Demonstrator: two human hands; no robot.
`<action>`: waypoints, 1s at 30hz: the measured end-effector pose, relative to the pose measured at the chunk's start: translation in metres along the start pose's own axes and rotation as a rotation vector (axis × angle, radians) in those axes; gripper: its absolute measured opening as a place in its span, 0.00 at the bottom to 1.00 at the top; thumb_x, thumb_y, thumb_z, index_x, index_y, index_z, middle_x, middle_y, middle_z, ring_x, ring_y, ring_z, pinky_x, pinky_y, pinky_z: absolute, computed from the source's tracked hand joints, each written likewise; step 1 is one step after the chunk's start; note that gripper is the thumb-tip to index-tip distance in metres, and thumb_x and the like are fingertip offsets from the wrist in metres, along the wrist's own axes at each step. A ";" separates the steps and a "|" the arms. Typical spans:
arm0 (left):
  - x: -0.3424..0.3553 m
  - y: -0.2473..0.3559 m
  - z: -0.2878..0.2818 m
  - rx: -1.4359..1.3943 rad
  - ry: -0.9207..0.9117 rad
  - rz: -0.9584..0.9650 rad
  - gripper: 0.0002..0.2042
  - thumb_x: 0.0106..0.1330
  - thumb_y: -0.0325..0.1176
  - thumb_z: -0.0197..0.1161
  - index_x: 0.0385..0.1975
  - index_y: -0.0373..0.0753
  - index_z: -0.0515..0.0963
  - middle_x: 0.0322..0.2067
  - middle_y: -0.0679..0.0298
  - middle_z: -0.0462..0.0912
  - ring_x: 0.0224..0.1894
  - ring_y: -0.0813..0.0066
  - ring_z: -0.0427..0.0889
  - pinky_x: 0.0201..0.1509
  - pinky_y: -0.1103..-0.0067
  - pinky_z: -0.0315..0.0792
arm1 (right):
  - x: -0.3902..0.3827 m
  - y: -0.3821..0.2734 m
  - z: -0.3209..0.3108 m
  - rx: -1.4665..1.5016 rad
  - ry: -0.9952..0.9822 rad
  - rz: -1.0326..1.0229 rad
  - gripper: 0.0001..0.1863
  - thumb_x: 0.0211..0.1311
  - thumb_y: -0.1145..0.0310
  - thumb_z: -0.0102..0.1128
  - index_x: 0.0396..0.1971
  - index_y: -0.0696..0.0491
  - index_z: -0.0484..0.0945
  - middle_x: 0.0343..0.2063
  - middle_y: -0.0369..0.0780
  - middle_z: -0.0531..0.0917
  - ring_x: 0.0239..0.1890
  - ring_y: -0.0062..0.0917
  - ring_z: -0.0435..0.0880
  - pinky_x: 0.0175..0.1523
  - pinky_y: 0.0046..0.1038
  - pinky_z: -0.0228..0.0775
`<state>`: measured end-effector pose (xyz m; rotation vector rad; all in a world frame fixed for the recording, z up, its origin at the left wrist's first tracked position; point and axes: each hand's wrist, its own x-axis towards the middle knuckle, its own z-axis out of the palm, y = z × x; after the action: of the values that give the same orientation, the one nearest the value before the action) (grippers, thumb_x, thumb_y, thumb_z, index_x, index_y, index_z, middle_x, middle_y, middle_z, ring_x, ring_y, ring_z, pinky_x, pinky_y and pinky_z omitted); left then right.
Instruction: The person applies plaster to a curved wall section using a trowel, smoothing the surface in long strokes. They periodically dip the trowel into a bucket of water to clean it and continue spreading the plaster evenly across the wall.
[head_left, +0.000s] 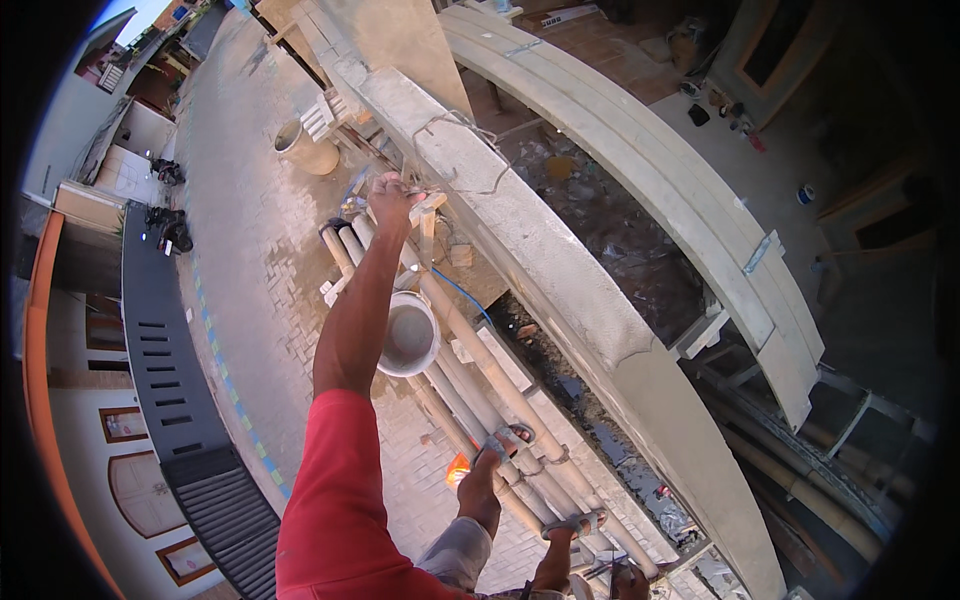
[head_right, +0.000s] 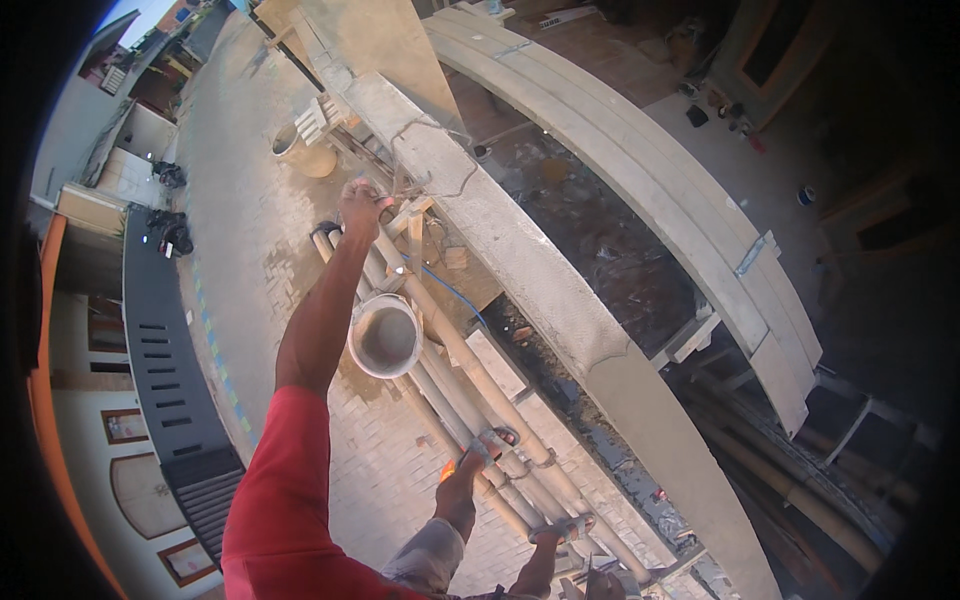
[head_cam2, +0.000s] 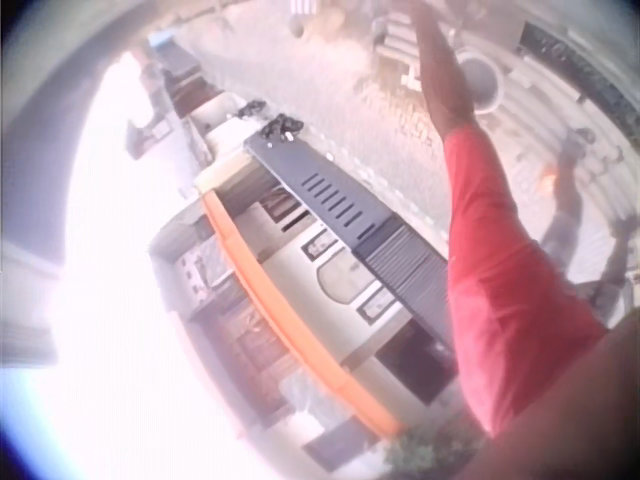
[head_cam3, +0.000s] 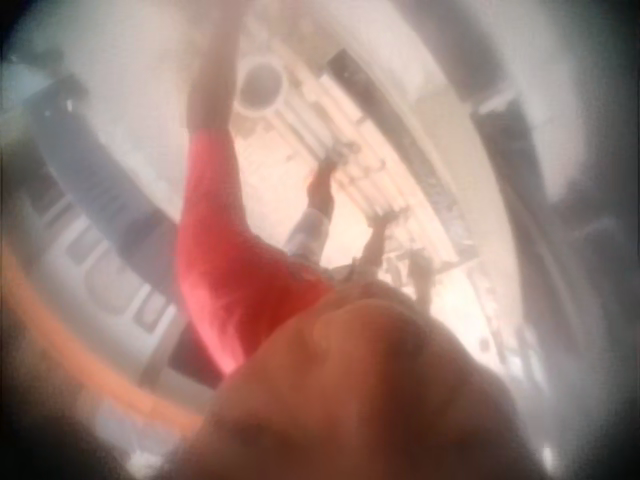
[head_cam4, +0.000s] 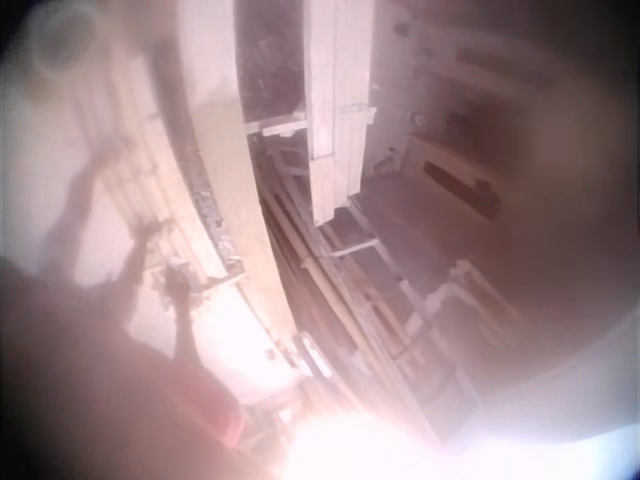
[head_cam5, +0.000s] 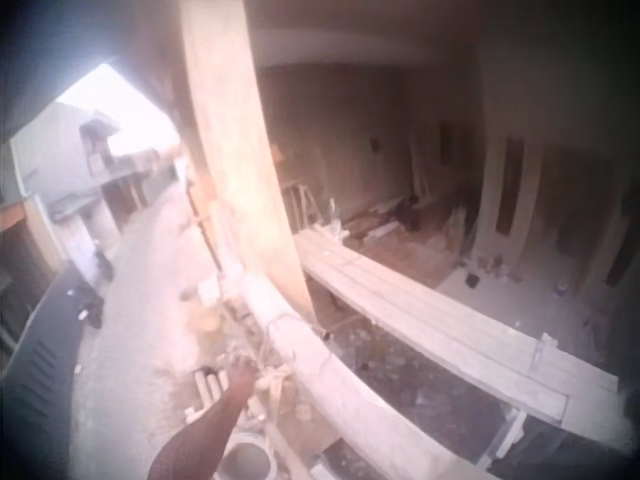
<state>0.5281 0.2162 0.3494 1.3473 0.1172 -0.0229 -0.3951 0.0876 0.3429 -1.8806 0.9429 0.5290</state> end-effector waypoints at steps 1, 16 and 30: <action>0.013 -0.011 0.005 -0.023 0.047 -0.030 0.04 0.71 0.30 0.57 0.39 0.37 0.71 0.27 0.64 0.74 0.28 0.71 0.80 0.26 0.75 0.82 | 0.001 -0.032 -0.008 0.035 0.000 0.065 0.09 0.68 0.72 0.50 0.30 0.51 0.80 0.20 0.37 0.77 0.23 0.21 0.74 0.29 0.27 0.67; 0.050 -0.076 0.010 1.201 0.233 0.386 0.26 0.68 0.44 0.60 0.53 0.27 0.68 0.48 0.42 0.72 0.44 0.46 0.76 0.47 0.55 0.71 | -0.016 -0.083 0.023 0.270 0.119 0.599 0.26 0.55 0.68 0.64 0.54 0.60 0.73 0.20 0.35 0.76 0.22 0.15 0.71 0.25 0.24 0.63; -0.284 -0.144 0.206 1.283 -0.982 0.333 0.37 0.70 0.64 0.39 0.71 0.44 0.56 0.72 0.41 0.44 0.72 0.30 0.38 0.72 0.45 0.34 | -0.061 -0.170 -0.003 0.454 0.434 0.669 0.30 0.58 0.71 0.66 0.61 0.59 0.69 0.25 0.38 0.80 0.26 0.18 0.76 0.30 0.26 0.68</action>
<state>0.2488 -0.0314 0.2821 2.4399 -1.1263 -0.5464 -0.2979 0.1544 0.4802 -1.2584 1.8333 0.2471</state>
